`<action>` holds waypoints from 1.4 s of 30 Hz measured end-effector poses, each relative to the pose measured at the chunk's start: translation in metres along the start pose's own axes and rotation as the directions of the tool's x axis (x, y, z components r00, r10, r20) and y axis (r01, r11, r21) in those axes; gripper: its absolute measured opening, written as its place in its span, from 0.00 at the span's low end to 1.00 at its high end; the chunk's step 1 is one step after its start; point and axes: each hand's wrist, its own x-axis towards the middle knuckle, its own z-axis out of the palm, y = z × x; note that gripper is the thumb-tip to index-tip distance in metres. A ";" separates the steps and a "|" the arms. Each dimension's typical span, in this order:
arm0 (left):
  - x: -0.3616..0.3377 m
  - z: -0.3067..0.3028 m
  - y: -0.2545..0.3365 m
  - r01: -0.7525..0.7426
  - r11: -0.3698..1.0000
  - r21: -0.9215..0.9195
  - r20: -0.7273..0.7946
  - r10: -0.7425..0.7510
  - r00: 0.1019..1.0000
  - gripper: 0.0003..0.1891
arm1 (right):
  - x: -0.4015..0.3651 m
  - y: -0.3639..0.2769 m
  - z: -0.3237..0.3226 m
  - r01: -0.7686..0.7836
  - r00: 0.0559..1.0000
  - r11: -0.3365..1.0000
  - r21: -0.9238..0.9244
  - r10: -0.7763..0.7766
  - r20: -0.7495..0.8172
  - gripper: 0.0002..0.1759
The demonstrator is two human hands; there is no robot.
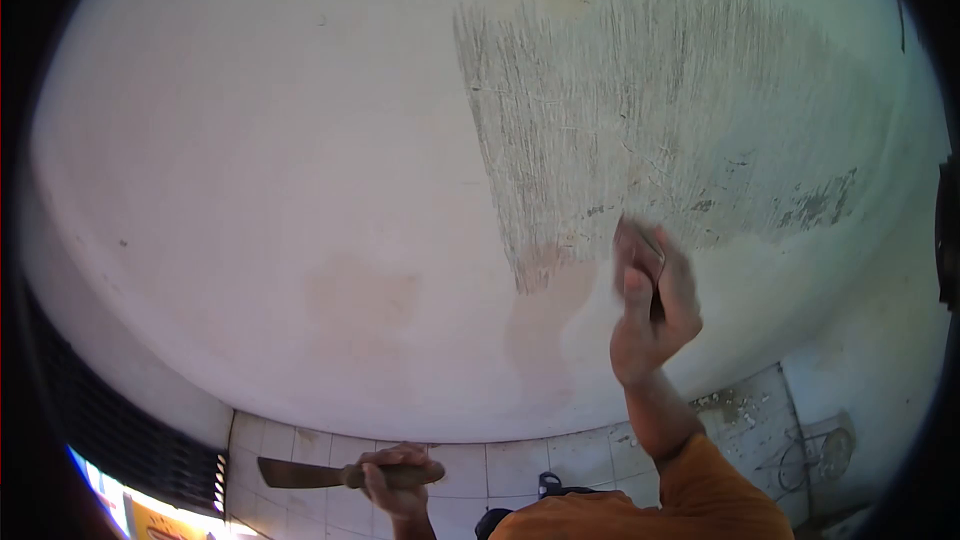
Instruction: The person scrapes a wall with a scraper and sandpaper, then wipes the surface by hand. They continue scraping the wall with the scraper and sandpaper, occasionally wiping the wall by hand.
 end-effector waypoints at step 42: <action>0.243 0.008 -0.020 -0.522 0.832 -0.189 0.659 0.502 0.561 0.20 | 0.031 0.024 0.081 0.431 0.902 0.611 -0.664 -0.285 0.324 0.18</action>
